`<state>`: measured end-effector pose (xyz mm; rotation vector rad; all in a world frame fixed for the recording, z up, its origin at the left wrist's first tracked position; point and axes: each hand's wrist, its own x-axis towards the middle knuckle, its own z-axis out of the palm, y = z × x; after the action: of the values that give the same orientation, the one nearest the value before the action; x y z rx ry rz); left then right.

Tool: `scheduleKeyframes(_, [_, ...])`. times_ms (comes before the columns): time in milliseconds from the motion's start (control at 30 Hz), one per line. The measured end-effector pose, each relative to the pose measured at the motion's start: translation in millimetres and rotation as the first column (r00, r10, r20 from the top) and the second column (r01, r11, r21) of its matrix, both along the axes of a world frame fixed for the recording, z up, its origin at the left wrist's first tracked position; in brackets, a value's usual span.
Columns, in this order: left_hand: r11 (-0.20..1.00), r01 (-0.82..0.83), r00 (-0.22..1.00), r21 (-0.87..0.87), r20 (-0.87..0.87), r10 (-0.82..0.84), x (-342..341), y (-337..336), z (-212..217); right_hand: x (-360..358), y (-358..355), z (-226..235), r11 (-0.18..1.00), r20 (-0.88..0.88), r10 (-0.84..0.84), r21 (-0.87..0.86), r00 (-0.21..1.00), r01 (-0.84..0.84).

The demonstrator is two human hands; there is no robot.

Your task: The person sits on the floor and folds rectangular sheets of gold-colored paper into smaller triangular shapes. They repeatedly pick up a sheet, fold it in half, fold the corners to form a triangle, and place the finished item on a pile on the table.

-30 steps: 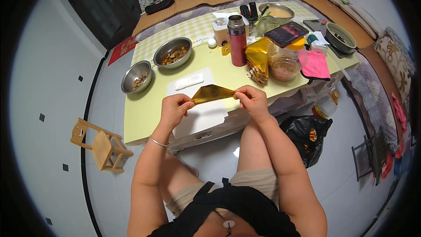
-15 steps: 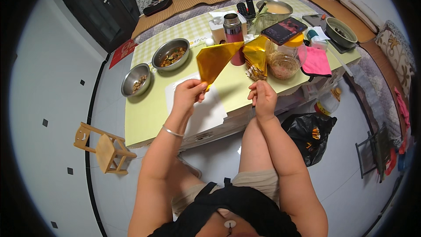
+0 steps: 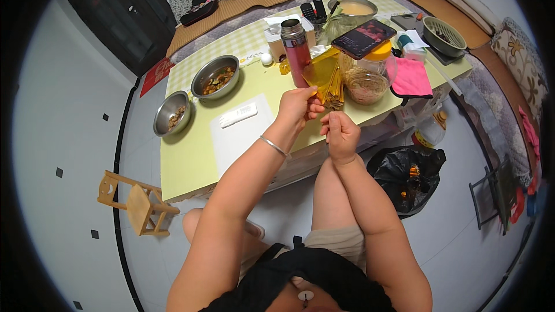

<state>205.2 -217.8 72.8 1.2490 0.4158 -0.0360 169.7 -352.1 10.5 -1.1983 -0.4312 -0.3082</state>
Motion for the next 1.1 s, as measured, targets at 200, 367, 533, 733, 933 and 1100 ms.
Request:
scheduleKeyframes(200, [0.991,0.010,1.000,0.133,-0.014,-0.008,29,-14,6,2,0,-2,0.999,0.001,-0.014,-0.030,1.000,0.014])
scheduleKeyframes(367, [0.969,0.000,1.000,0.247,-0.006,0.001,47,-18,2,2,2,1,0.998,0.011,-0.025,-0.051,1.000,0.025])
scheduleKeyframes(533, [0.825,0.038,0.998,0.564,0.019,-0.058,56,3,-12,1,6,1,0.998,0.017,-0.015,-0.062,1.000,0.016])
scheduleKeyframes(733, [0.213,-0.478,0.817,0.852,0.520,-0.248,37,-10,5,4,6,-2,0.996,0.032,-0.031,-0.085,0.999,0.034])
scheduleKeyframes(933, [0.258,-0.587,0.687,0.767,0.641,-0.342,39,-2,3,0,13,2,0.993,0.082,-0.039,-0.112,0.996,0.048])
scheduleKeyframes(1100, [0.345,-0.561,0.679,0.753,0.656,-0.330,38,-9,19,2,14,2,0.990,0.092,-0.046,-0.132,0.995,0.058])
